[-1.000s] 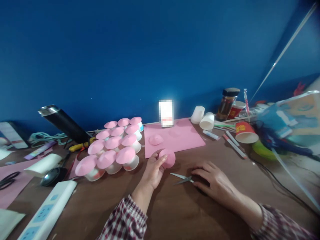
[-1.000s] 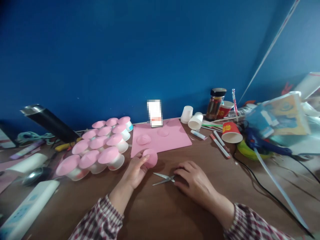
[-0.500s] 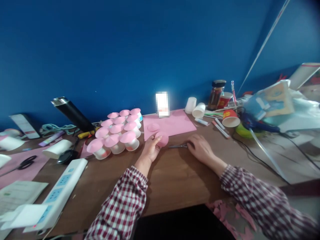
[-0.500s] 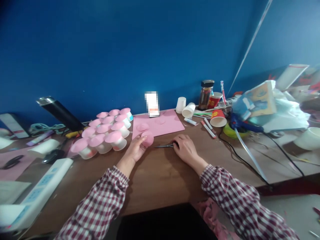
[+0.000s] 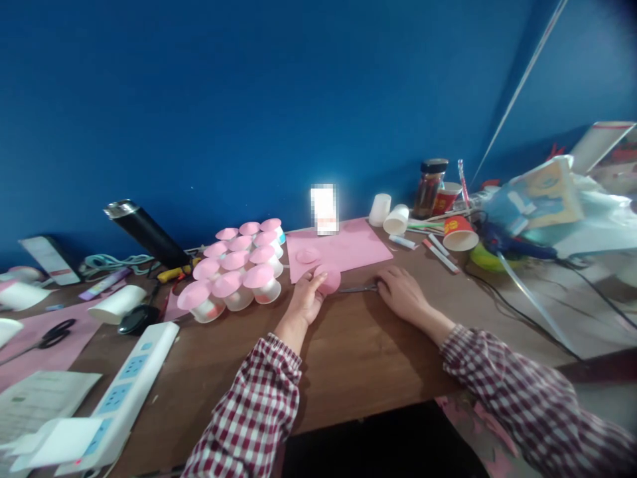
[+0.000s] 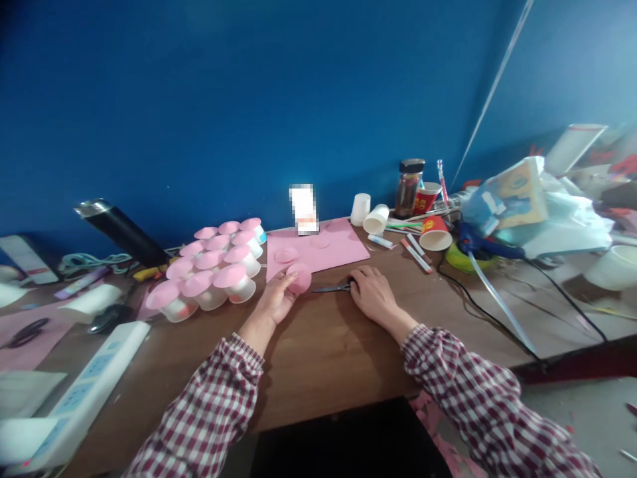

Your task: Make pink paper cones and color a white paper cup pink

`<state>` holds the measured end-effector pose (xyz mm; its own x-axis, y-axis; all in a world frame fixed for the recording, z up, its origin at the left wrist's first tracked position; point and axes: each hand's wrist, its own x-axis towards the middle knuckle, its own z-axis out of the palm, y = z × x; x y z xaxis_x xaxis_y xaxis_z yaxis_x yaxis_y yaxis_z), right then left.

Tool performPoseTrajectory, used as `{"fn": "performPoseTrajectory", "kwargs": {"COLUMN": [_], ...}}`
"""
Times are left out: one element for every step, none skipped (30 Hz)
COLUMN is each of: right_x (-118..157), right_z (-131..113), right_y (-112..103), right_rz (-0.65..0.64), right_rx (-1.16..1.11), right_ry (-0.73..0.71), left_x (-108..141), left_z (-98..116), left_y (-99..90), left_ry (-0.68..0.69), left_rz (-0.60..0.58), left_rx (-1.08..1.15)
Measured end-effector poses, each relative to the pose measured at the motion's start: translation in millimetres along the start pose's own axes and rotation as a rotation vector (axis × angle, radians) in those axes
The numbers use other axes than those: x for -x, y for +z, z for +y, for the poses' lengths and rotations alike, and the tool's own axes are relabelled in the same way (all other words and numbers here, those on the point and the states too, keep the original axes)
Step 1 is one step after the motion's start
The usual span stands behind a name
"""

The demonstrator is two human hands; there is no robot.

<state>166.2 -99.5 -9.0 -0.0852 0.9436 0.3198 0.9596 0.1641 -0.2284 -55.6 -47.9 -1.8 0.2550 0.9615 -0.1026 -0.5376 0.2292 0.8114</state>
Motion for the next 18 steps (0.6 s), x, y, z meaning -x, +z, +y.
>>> {"fn": "performPoseTrajectory", "kwargs": {"right_x": [0.1, 0.3, 0.5, 0.7, 1.0, 1.4, 1.8, 2.2, 2.6, 3.0, 3.4, 3.8, 4.1, 4.4, 4.6, 4.8, 5.0, 5.1], "right_z": [0.2, 0.4, 0.6, 0.7, 0.8, 0.8, 0.8, 0.8, 0.8, 0.8, 0.9, 0.9, 0.8, 0.8, 0.7, 0.5, 0.3, -0.1], "right_y": [-0.2, -0.4, -0.5, -0.6, -0.7, -0.7, -0.7, -0.6, -0.5, -0.3, 0.0, 0.3, 0.8, 1.4, 2.0, 2.7, 3.2, 3.6], "right_rz": [-0.001, -0.003, -0.004, -0.003, -0.002, 0.0, 0.003, 0.007, 0.01, 0.012, 0.014, 0.016, 0.017, 0.019, 0.02, 0.02, 0.02, 0.019], "right_rx": [-0.004, -0.009, -0.013, -0.016, -0.017, -0.019, -0.02, -0.02, -0.019, -0.018, -0.017, -0.015, -0.013, -0.011, -0.01, -0.009, -0.008, -0.008], "right_ry": [-0.001, -0.002, -0.003, -0.004, -0.005, -0.008, -0.011, -0.015, -0.019, -0.024, -0.027, -0.028, -0.027, -0.024, -0.02, -0.014, -0.01, -0.005], "left_x": [-0.1, -0.3, -0.5, -0.8, -1.1, -1.5, -1.9, -2.3, -2.7, -2.9, -3.1, -3.0, -2.7, -2.1, -1.4, -0.5, 0.3, 1.2], "left_z": [-0.1, -0.3, -0.4, -0.5, -0.4, -0.4, -0.2, 0.0, 0.3, 0.5, 0.8, 1.0, 1.2, 1.4, 1.5, 1.7, 1.9, 2.1], "left_y": [-0.2, -0.4, -0.6, -0.7, -0.6, -0.5, -0.2, 0.2, 0.6, 1.1, 1.6, 2.0, 2.4, 2.7, 2.9, 3.1, 3.2, 3.2], "left_ry": [-0.003, -0.006, -0.009, -0.013, -0.017, -0.02, -0.023, -0.025, -0.027, -0.028, -0.029, -0.03, -0.031, -0.03, -0.028, -0.026, -0.022, -0.018], "left_rz": [0.002, 0.003, 0.004, 0.004, 0.003, 0.002, 0.001, -0.001, -0.002, -0.003, -0.005, -0.007, -0.007, -0.005, 0.0, 0.007, 0.014, 0.022], "left_rx": [-0.001, 0.0, 0.0, 0.002, 0.003, 0.005, 0.006, 0.006, 0.006, 0.006, 0.005, 0.004, 0.003, 0.003, 0.004, 0.005, 0.006, 0.007]}}
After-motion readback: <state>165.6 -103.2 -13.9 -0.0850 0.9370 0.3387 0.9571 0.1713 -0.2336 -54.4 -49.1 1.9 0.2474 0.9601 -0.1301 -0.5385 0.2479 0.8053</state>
